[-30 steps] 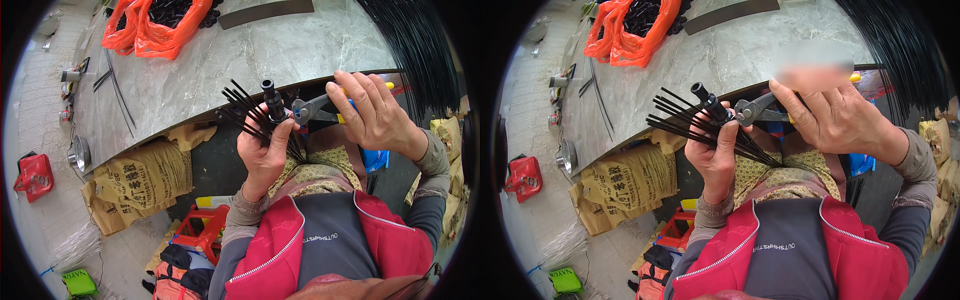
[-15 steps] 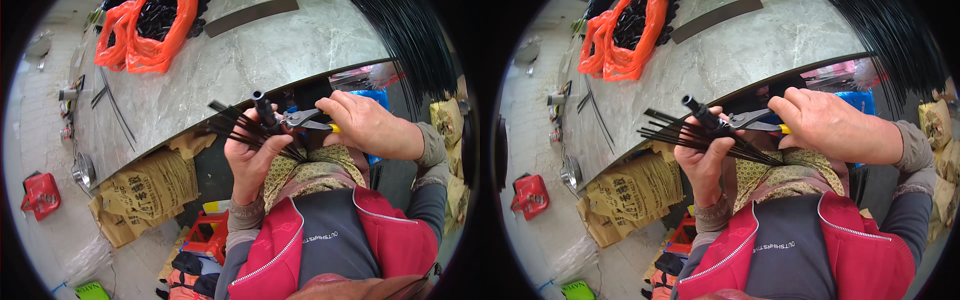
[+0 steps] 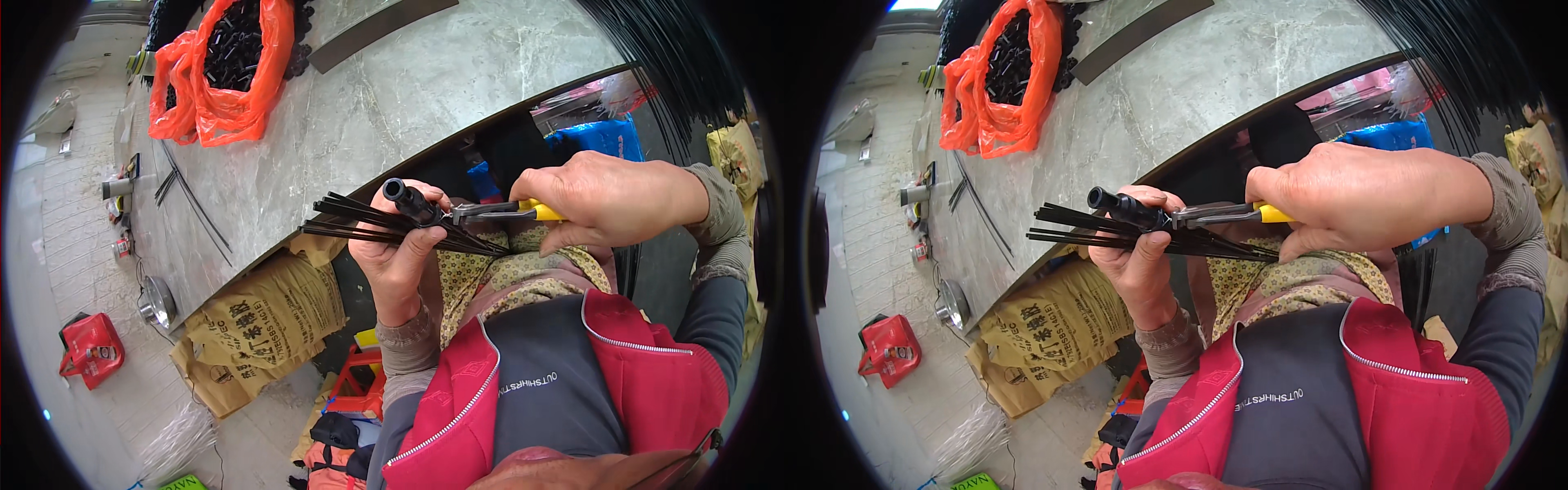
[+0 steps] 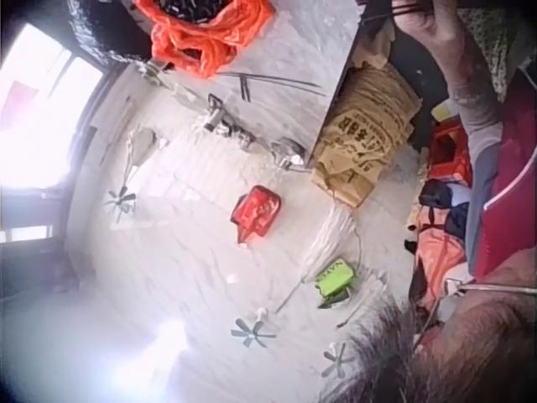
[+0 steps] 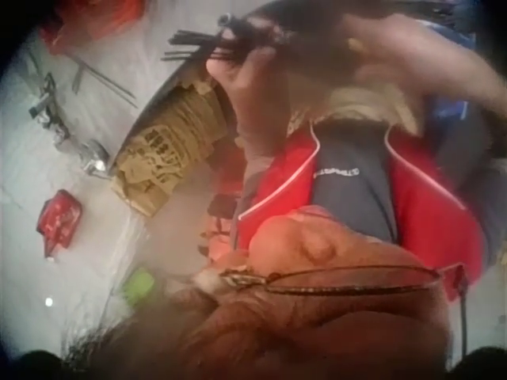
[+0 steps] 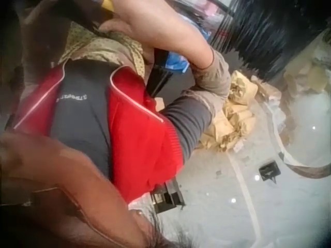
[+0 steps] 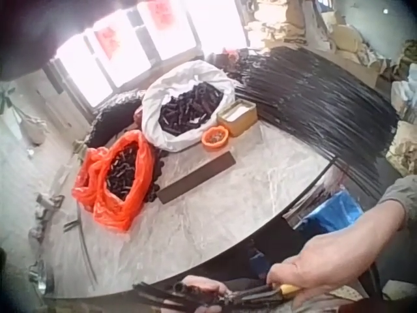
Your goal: Assembling a plastic component by inserting multiple rods into a central connector and trimming them using pliers.
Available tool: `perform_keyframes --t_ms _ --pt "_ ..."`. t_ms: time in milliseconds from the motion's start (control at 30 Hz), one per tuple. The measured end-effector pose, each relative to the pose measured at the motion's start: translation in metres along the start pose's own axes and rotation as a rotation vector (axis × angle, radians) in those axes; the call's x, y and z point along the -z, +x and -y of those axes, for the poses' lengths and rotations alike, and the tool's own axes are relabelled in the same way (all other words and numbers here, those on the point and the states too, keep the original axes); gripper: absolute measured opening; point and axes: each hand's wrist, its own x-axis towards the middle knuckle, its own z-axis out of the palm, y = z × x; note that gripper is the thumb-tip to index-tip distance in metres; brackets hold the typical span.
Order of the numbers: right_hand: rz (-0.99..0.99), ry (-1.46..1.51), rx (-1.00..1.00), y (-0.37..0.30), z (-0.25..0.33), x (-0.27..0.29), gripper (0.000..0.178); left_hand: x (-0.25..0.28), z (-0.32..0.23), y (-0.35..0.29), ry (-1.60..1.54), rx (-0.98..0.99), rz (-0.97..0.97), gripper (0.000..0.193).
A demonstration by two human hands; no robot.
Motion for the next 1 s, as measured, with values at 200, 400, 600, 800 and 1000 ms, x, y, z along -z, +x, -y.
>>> perform_keyframes --t_ms 200,400,600,800,1000 --pt "0.034 0.193 0.122 0.005 -0.018 0.003 0.041 -0.002 0.003 0.006 -0.072 0.004 0.046 0.032" --pt "0.095 0.428 0.042 0.005 -0.015 -0.007 0.038 0.002 0.004 0.007 -0.081 -0.001 0.095 0.032" --pt "-0.030 0.487 0.110 0.007 -0.023 -0.028 0.036 0.002 0.006 0.007 -0.074 -0.004 0.074 0.033" --pt "-0.057 0.501 0.083 0.009 -0.024 -0.036 0.033 -0.001 0.006 0.005 -0.074 -0.020 0.050 0.033" --pt "-0.015 0.518 0.035 0.008 -0.019 -0.030 0.034 -0.001 0.002 0.002 -0.043 -0.013 0.022 0.033"
